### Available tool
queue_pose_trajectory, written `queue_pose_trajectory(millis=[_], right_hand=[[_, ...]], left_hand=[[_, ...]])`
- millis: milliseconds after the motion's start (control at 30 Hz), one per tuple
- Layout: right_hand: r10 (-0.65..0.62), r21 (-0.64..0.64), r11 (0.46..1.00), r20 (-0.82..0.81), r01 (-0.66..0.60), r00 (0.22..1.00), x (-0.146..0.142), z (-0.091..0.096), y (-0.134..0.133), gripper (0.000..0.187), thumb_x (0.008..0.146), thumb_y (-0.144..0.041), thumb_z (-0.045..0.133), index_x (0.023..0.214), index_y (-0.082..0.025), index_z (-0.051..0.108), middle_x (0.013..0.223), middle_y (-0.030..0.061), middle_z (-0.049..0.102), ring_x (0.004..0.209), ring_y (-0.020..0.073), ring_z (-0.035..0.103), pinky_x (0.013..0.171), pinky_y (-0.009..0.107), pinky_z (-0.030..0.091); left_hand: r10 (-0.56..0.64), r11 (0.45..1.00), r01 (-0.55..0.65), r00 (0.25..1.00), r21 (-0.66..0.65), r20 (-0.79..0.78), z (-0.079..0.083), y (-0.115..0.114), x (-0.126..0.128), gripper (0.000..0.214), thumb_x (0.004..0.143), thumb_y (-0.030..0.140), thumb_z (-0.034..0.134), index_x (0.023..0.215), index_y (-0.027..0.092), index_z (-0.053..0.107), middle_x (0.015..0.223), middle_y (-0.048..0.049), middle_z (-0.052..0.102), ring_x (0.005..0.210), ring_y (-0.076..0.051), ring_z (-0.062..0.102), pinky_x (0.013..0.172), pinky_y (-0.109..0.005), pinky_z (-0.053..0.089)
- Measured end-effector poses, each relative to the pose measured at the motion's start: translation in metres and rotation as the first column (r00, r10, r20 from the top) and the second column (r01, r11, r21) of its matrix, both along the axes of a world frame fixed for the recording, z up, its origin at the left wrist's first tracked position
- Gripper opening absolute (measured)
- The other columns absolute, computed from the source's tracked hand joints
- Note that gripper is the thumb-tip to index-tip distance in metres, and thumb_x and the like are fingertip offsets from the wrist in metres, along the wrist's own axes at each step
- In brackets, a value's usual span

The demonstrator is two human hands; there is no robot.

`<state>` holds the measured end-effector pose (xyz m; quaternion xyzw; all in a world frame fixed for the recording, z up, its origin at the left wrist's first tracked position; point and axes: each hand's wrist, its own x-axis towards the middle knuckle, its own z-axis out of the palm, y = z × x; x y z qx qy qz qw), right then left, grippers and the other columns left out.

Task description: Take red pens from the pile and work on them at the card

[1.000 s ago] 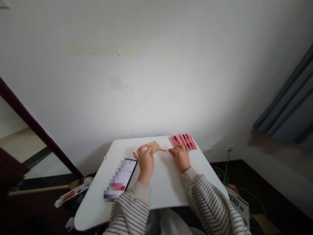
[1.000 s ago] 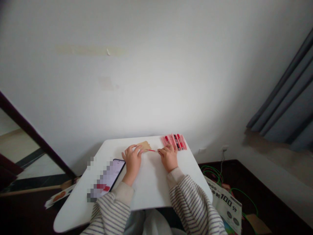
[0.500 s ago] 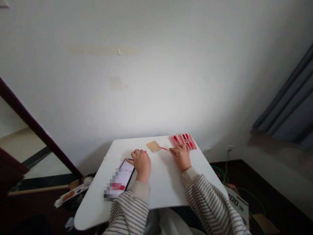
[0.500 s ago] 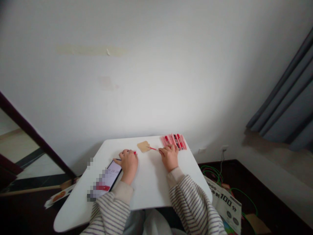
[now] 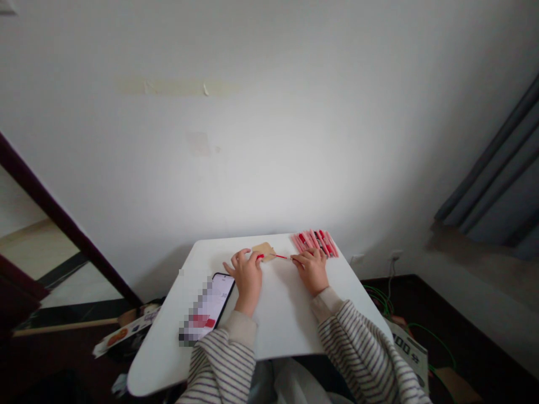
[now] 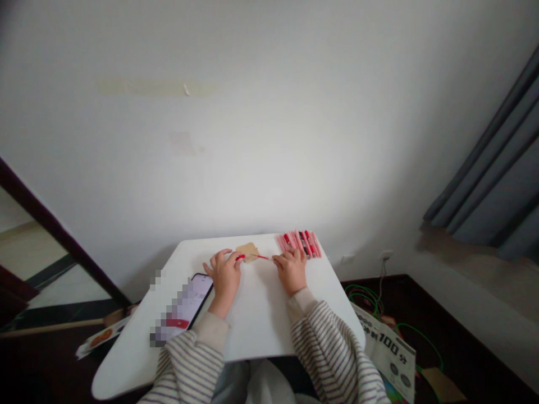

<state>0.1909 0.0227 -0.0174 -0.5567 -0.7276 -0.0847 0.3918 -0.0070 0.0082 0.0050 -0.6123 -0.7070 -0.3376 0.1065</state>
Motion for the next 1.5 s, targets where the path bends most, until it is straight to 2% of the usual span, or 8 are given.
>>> queue_pose_trajectory(millis=[667, 967, 1233, 1500], right_hand=[[0.02, -0.003, 1.0, -0.003, -0.02, 1.0, -0.002, 0.003, -0.004, 0.013, 0.088, -0.027, 0.065, 0.094, -0.033, 0.075, 0.087, 0.001, 0.072, 0.103, 0.0223, 0.049, 0.102, 0.045, 0.023], [0.065, -0.004, 0.998, 0.002, -0.065, 0.998, -0.006, 0.003, -0.005, 0.014, 0.088, -0.028, 0.065, 0.096, -0.033, 0.075, 0.088, 0.0013, 0.07, 0.103, 0.0222, 0.048, 0.103, 0.047, 0.021], [0.144, 0.047, 0.989, 0.003, -0.144, 0.99, -0.006, 0.002, -0.004, 0.014, 0.085, -0.026, 0.068, 0.097, -0.031, 0.074, 0.092, 0.0022, 0.068, 0.102, 0.0224, 0.047, 0.097, 0.042, 0.031], [0.215, 0.042, 0.976, -0.053, -0.213, 0.975, -0.006, 0.002, -0.002, 0.014, 0.091, -0.028, 0.06, 0.097, -0.028, 0.073, 0.09, 0.0035, 0.068, 0.1, 0.0222, 0.049, 0.093, 0.039, 0.035]], left_hand=[[-0.024, 0.999, 0.022, 0.998, -0.038, -0.059, 0.004, -0.003, 0.001, 0.021, 0.087, 0.026, 0.053, 0.096, 0.032, 0.071, 0.122, -0.0056, 0.057, 0.118, -0.027, 0.042, 0.11, -0.066, 0.02], [-0.128, 0.992, 0.126, 0.979, -0.023, -0.161, 0.005, -0.004, 0.003, 0.028, 0.088, 0.021, 0.05, 0.098, 0.035, 0.072, 0.122, -0.0052, 0.057, 0.12, -0.027, 0.041, 0.112, -0.07, 0.012], [-0.248, 0.964, 0.239, 0.966, -0.115, -0.07, 0.001, -0.002, 0.011, 0.02, 0.086, 0.026, 0.056, 0.093, 0.035, 0.073, 0.124, -0.0037, 0.056, 0.121, -0.027, 0.04, 0.113, -0.068, 0.014], [-0.291, 0.951, 0.29, 0.957, -0.111, 0.0, -0.001, -0.001, 0.012, 0.019, 0.084, 0.025, 0.058, 0.094, 0.032, 0.072, 0.124, -0.0047, 0.057, 0.12, -0.025, 0.043, 0.114, -0.062, 0.017]])
